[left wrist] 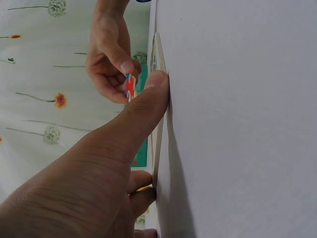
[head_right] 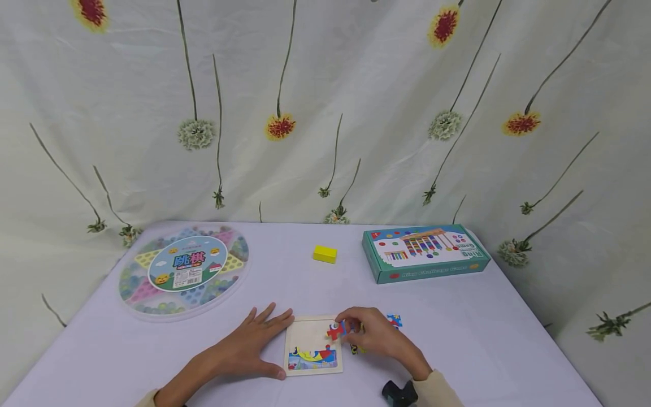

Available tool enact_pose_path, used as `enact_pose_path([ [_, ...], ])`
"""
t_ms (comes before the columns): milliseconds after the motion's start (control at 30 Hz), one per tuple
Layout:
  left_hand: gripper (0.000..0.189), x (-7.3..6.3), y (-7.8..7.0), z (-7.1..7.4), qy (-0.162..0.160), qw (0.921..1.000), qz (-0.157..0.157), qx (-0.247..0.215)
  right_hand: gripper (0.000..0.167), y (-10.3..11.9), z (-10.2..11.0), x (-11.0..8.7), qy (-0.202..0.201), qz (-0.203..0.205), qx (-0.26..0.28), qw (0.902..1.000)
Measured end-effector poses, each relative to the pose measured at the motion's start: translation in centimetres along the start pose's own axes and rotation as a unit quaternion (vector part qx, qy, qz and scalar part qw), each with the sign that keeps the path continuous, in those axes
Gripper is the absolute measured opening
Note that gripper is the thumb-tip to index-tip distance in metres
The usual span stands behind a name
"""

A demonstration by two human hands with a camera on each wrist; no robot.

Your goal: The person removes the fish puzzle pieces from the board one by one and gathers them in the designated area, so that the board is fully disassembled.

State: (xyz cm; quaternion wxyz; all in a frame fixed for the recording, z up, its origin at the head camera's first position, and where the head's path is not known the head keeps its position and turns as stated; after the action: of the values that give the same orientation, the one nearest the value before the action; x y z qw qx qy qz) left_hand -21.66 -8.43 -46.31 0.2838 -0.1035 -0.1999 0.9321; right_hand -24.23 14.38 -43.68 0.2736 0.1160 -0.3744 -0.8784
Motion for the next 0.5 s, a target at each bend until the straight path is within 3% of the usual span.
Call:
enact_pose_path([
  [500, 0.106, -0.1, -0.2, 0.2, 0.004, 1.0, -0.004, -0.003, 0.027, -1.2, 1.8, -1.3, -0.019, -0.017, -0.002, 0.9997],
])
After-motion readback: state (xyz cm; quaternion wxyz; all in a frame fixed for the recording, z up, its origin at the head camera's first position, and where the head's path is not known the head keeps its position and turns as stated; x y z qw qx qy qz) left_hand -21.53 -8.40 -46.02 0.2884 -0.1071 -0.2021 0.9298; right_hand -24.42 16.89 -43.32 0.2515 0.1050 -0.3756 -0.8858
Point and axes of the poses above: each hand's wrist, its own x-axis towards the middle knuckle, its own z-axis out of the back of the hand, y = z × x, the point moved 7 cm from there along x, towards the middle knuckle
